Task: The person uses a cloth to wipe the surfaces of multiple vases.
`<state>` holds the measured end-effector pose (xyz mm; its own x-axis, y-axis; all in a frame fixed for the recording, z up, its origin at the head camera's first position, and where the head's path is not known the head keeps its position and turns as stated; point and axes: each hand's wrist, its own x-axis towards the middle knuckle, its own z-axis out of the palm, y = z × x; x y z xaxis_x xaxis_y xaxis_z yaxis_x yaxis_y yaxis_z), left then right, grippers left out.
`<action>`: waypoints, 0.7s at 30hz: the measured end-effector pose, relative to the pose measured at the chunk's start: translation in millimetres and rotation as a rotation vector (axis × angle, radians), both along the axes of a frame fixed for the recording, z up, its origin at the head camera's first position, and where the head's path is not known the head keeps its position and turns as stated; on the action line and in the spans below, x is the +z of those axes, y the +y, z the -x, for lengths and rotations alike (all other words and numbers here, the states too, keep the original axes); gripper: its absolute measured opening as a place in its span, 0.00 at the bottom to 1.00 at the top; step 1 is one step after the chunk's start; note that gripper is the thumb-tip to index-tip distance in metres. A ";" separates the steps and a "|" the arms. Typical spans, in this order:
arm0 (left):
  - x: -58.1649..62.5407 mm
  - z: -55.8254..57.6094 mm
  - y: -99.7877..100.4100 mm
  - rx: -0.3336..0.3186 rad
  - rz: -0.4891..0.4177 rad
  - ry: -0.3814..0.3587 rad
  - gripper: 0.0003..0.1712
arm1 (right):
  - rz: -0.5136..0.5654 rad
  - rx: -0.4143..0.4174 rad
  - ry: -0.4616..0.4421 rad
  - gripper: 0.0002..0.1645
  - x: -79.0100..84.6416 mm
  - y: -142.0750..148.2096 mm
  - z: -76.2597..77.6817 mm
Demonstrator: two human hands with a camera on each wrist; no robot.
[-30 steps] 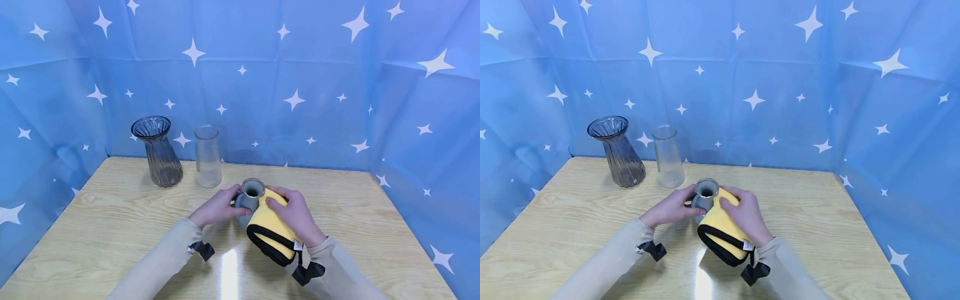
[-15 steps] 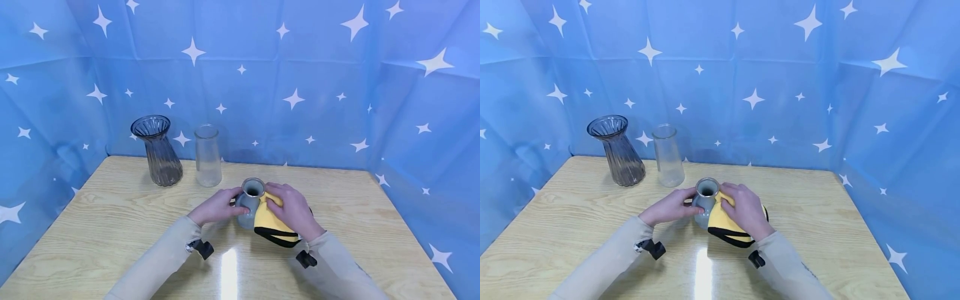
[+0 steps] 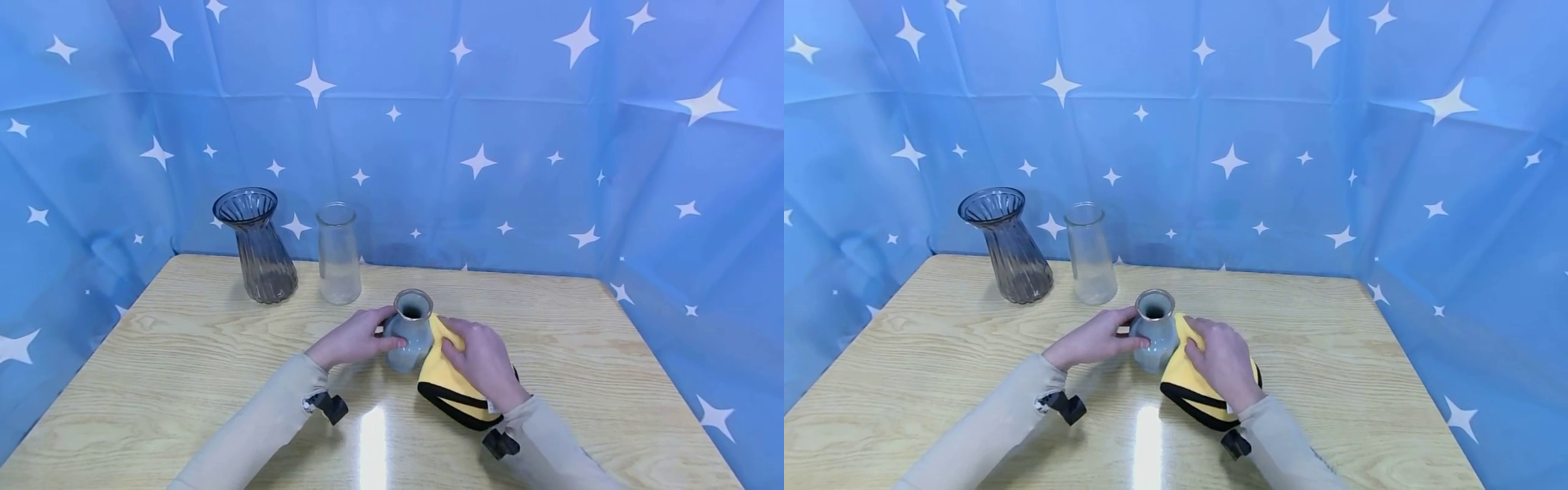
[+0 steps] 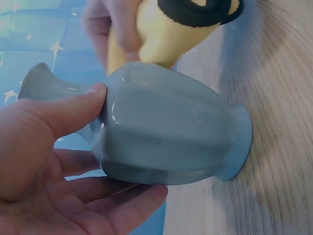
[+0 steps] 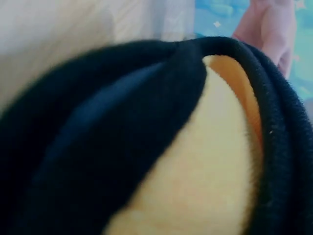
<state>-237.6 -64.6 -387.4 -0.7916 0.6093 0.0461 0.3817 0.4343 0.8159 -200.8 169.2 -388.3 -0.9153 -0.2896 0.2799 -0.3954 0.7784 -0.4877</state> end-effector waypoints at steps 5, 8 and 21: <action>-0.9 -1.8 1.7 -0.003 0.013 0.024 0.24 | 0.128 -0.031 -0.239 0.22 -13.7 -0.8 1.6; -2.4 -3.4 4.0 0.004 0.015 0.033 0.24 | 0.133 -0.031 -0.290 0.21 -21.0 -2.7 4.0; -6.3 -5.3 13.4 0.142 -0.020 0.039 0.31 | 0.156 -0.004 -0.379 0.20 -40.7 -2.3 20.6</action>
<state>-232.4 -51.2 -393.7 -0.8671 0.4900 0.0897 0.3494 0.4699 0.8106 -221.4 166.9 -429.0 -0.9631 -0.2667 -0.0373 -0.1621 0.6847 -0.7106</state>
